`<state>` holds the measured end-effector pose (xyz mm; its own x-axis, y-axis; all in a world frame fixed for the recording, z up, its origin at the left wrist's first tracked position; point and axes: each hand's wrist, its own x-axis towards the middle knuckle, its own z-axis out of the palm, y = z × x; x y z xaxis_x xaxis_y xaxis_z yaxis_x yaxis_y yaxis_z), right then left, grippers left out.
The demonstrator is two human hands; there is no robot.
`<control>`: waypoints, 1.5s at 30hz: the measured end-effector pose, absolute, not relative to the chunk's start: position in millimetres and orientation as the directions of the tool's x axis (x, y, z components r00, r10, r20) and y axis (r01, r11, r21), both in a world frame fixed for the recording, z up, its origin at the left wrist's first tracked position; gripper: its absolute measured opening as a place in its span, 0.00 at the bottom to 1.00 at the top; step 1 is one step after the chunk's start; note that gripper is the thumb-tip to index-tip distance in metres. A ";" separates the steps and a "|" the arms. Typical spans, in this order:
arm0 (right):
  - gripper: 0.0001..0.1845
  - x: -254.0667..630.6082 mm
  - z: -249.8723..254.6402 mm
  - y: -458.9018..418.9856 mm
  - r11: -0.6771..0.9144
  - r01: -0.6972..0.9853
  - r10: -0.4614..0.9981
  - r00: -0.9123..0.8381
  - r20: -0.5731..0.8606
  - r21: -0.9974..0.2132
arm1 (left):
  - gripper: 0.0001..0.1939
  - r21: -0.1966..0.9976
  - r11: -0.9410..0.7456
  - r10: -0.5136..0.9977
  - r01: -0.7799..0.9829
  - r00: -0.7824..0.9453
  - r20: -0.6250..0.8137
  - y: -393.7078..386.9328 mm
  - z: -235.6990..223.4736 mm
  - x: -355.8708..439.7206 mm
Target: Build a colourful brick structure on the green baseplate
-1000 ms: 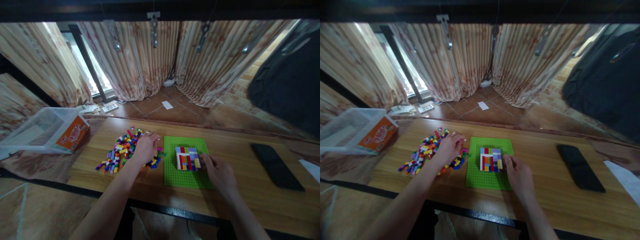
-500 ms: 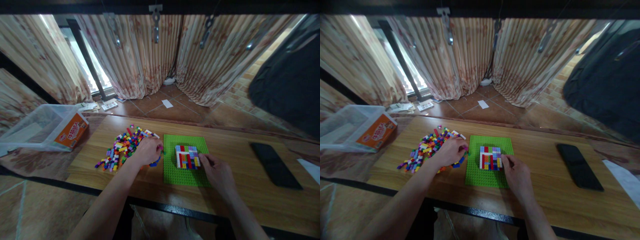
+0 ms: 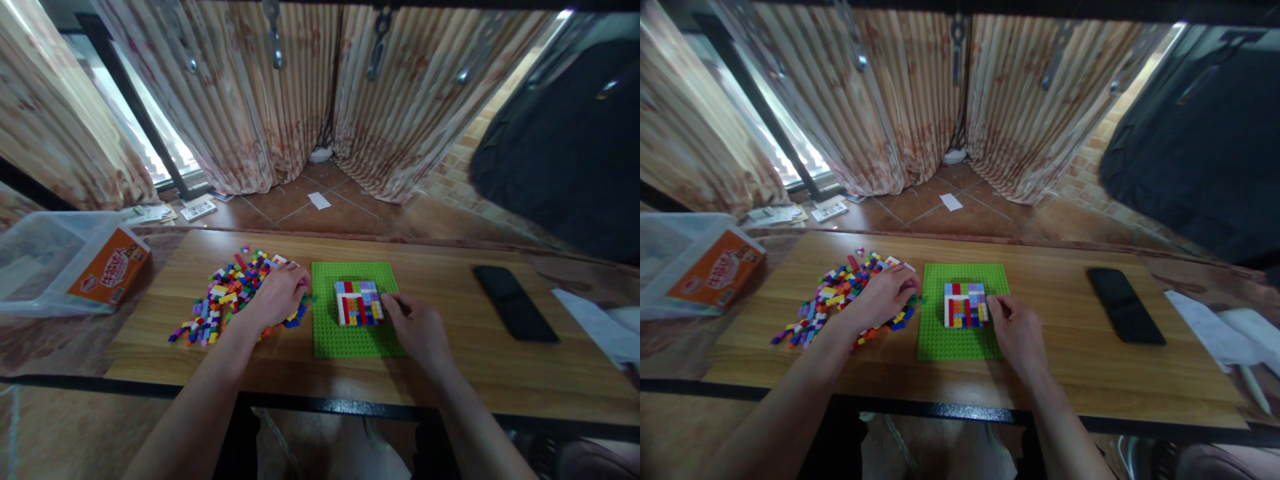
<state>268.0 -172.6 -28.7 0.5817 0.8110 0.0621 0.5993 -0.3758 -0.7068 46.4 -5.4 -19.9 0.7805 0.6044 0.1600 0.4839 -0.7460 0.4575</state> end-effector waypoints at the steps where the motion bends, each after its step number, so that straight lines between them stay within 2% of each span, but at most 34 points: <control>1: 0.23 268.3 -28.4 -172.8 -0.377 0.596 0.808 0.586 0.063 -0.709 | 0.07 0.485 -0.734 0.612 0.475 0.773 0.169 -5.9 -18.5 47.0; 7: 0.22 267.7 -27.2 -174.1 -0.368 0.593 0.804 0.590 0.076 -0.716 | 0.09 0.624 -0.657 0.659 0.423 0.723 0.205 -6.6 -11.9 48.3; 13: 0.21 267.5 -27.2 -174.9 -0.331 0.604 0.812 0.573 0.106 -0.725 | 0.11 0.756 -0.543 0.685 0.366 0.714 0.146 -2.9 -11.4 43.9; 18: 0.21 262.1 -25.6 -174.5 -0.250 0.564 0.802 0.576 0.158 -0.787 | 0.10 0.905 -0.360 0.664 0.228 0.744 0.077 -7.6 -14.1 47.2; 22: 0.15 250.9 -22.5 -173.0 -0.105 0.550 0.799 0.543 0.259 -0.829 | 0.09 0.973 -0.193 0.631 0.125 0.775 0.026 -16.8 -13.9 55.5; 27: 0.08 233.0 -17.6 -171.0 0.110 0.609 0.850 0.352 0.392 -0.786 | 0.12 1.000 -0.023 0.581 0.007 0.814 0.008 -31.9 -12.3 68.2; 32: 0.12 223.8 -14.6 -173.7 0.171 0.596 0.921 0.186 0.343 -0.784 | 0.15 0.995 0.095 0.549 -0.041 0.836 -0.018 -40.4 -10.3 72.5; 37: 0.09 223.6 -9.6 -177.0 0.177 0.489 0.947 0.151 0.282 -0.854 | 0.18 0.981 0.192 0.477 -0.039 0.877 -0.058 -40.2 -7.3 71.3; 41: 0.08 222.7 -7.1 -177.7 0.163 0.406 0.943 0.203 0.263 -0.899 | 0.19 0.969 0.243 0.493 -0.053 0.867 -0.076 -44.7 -10.5 73.6; 45: 0.11 222.9 -10.6 -178.7 0.123 0.379 0.938 0.258 0.232 -0.917 | 0.21 0.948 0.294 0.499 -0.118 0.866 -0.047 -51.2 -19.5 80.1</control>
<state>222.9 -178.7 -10.6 0.2580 0.9379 0.2318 0.3787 0.1225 -0.9174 80.1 -51.2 -19.5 0.8655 0.4986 -0.0471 -0.1179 0.2942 0.9484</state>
